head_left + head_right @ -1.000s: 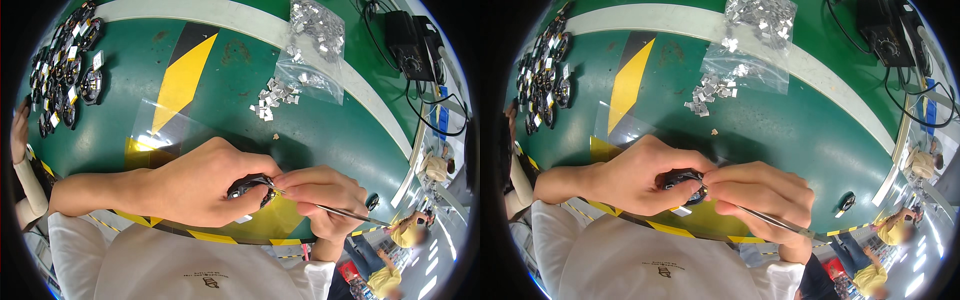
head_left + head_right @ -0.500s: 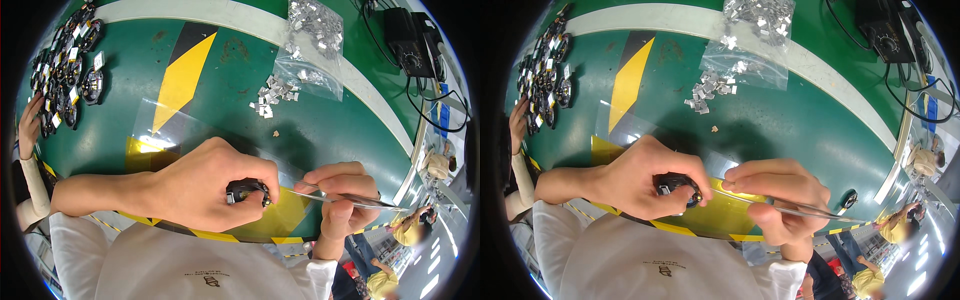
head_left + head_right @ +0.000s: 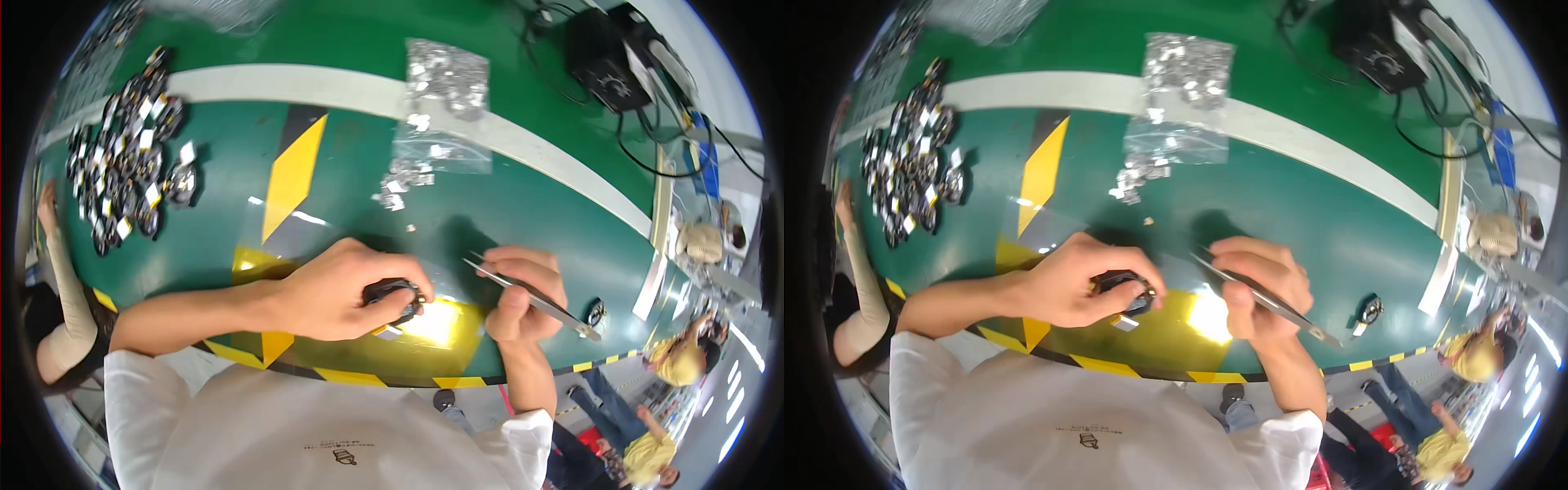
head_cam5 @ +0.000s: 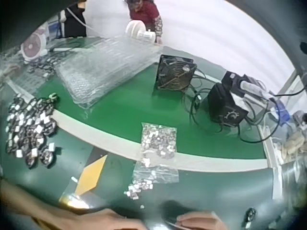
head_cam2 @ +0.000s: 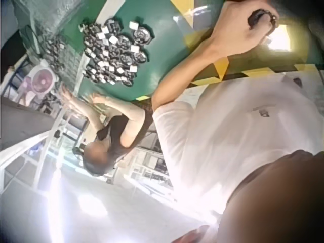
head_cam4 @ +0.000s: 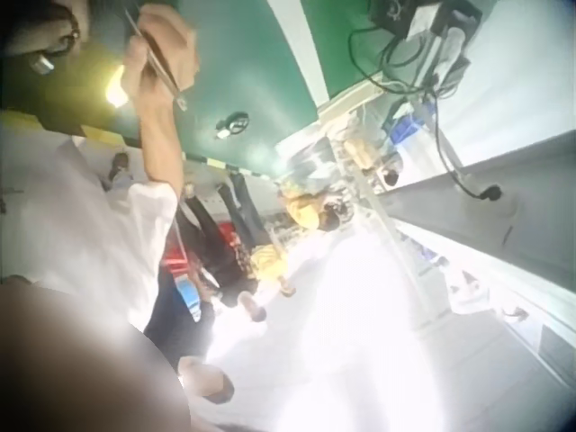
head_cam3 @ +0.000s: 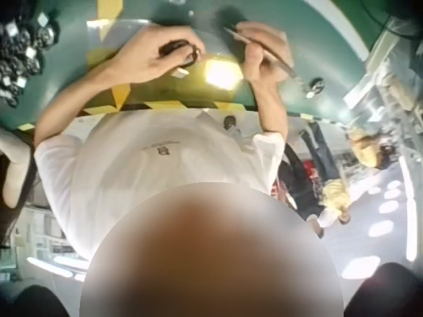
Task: Assembling small electronic sensor modules on a production floor assembly line.
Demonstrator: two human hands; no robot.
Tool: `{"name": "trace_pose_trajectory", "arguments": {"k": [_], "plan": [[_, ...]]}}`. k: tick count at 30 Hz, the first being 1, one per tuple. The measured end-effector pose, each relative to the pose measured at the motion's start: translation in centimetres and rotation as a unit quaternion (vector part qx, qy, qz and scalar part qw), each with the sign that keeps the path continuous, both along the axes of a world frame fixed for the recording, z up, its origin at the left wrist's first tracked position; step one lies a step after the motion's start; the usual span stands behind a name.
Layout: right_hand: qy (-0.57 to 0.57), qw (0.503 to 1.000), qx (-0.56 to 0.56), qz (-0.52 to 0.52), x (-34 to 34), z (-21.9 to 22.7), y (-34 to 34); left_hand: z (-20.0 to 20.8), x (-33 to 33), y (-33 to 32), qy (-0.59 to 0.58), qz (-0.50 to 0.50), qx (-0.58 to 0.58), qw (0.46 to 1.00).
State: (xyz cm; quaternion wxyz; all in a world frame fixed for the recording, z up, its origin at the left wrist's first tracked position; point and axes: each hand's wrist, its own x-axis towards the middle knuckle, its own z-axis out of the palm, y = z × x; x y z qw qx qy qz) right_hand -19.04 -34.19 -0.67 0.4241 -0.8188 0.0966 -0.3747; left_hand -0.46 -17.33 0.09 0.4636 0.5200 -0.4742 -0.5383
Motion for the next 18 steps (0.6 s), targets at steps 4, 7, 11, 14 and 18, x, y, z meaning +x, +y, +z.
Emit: {"name": "trace_pose_trajectory", "arguments": {"k": [4,7,11,14,18], "plan": [[-0.008,0.997,0.066,0.050,0.5,-0.6,-0.4,0.9,0.3,-0.5,-0.015,0.004,0.034,0.999],[0.000,0.999,-0.010,0.038,1.4,-1.1,0.1,0.7,0.1,-0.1,0.014,0.040,0.090,0.995],[0.103,0.994,0.003,0.036,1.2,-0.4,1.7,-2.0,-0.5,1.9,-0.002,0.179,0.096,0.979],[0.103,0.992,0.067,0.031,1.7,-0.8,2.8,-3.9,0.4,3.4,-0.102,0.255,0.060,0.960],[0.078,0.995,0.055,0.029,1.1,-1.3,3.0,-3.0,-0.7,2.2,-0.278,0.235,-0.062,0.929]]}}
